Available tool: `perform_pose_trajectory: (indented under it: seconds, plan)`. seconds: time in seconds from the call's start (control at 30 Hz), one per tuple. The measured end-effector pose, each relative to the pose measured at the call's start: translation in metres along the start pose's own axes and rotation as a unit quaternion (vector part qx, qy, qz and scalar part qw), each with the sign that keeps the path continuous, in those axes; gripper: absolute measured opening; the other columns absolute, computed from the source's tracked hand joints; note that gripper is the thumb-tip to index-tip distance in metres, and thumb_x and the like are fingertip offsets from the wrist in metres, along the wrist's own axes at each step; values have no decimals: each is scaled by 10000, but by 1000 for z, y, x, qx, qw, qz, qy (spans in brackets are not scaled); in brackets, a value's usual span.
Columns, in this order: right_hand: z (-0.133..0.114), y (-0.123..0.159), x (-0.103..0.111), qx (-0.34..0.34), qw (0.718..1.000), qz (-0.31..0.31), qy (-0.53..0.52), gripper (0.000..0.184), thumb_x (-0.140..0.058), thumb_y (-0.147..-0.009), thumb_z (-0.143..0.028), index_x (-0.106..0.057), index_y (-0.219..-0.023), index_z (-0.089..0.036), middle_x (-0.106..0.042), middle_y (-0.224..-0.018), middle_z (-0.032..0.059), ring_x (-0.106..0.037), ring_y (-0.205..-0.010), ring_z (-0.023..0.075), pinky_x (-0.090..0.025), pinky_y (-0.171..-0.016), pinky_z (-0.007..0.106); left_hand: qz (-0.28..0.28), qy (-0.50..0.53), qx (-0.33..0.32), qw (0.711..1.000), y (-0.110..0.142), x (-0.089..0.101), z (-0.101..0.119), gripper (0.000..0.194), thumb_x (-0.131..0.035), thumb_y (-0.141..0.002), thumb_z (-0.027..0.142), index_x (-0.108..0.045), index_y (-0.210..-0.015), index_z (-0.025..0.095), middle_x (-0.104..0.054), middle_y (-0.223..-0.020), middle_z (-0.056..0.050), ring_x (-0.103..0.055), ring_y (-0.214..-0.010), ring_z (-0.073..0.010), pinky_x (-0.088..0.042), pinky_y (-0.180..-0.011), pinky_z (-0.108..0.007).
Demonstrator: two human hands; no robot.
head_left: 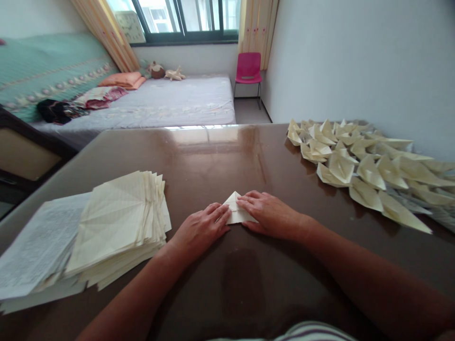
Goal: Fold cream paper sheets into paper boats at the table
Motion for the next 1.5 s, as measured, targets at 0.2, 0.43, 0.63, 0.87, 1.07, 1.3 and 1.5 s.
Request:
perform_pose_trajectory:
  seconds: [0.2, 0.43, 0.63, 0.87, 1.07, 1.3, 1.5]
  plan:
    - [2, 0, -2, 16, 1000, 2, 12, 458, -551, -889, -335, -523, -1285, -105, -581, -1281, 165, -475, -1209, 260, -460, -968, 400, -3, 26, 0, 1000, 2, 1, -4, 272, -455, -959, 305, -588, -1171, 198, -623, -1216, -76, -551, -1147, -193, -522, -920, -315]
    - [2, -2, -3, 22, 999, -6, 41, 469, -584, -878, -334, -535, -1278, -95, -576, -1296, 157, -496, -1176, 275, -472, -961, 400, -17, 58, 3, 998, 3, 6, -7, 267, -444, -963, 281, -589, -1184, 244, -614, -1247, -42, -533, -1170, -188, -522, -924, -319]
    - [-1, -3, -1, 28, 998, -3, 48, 373, -545, -906, -304, -580, -1217, -102, -579, -1290, 157, -510, -1153, 269, -483, -939, 392, -28, 43, 7, 999, 2, 9, -6, 239, -431, -958, 240, -612, -1111, 210, -624, -1228, -46, -542, -1154, -199, -522, -930, -334]
    - [-3, -1, 0, 26, 999, 1, 39, 425, -544, -899, -355, -564, -1230, -89, -589, -1260, 167, -501, -1164, 270, -466, -957, 391, 6, -16, -22, 1000, 0, -2, 1, 259, -445, -949, 210, -573, -1170, 166, -636, -1193, -84, -557, -1131, -220, -524, -867, -337]
    - [-10, -4, -3, -21, 999, 26, 38, 492, -530, -896, -449, -570, -1221, -81, -619, -1207, 165, -507, -1122, 277, -469, -927, 408, 28, -37, -14, 999, -3, -7, 4, 301, -479, -934, 201, -547, -1222, 145, -662, -1129, -86, -581, -1068, -222, -515, -826, -332]
    - [-10, -7, -13, -33, 996, 41, 75, 291, -490, -932, -261, -602, -1174, -144, -617, -1236, 99, -507, -1083, 235, -442, -881, 358, 42, -2, 20, 999, -6, -9, 0, 240, -486, -946, 249, -587, -1155, 189, -675, -1051, -40, -586, -1005, -176, -505, -804, -288]
    - [-6, -7, -9, -39, 996, 54, 64, 212, -497, -939, -292, -676, -1042, -241, -677, -1080, 43, -520, -1018, 214, -391, -841, 356, 41, 49, 52, 997, -8, -6, -5, 220, -462, -958, 276, -650, -1073, 268, -671, -1043, -6, -569, -943, -148, -477, -734, -250]
Point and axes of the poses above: each hand's wrist, its own y-axis away from the middle knuckle, its own x-axis out of the back of the hand, z = x × y, the point moved 1 cm from there along -y, towards the middle knuckle
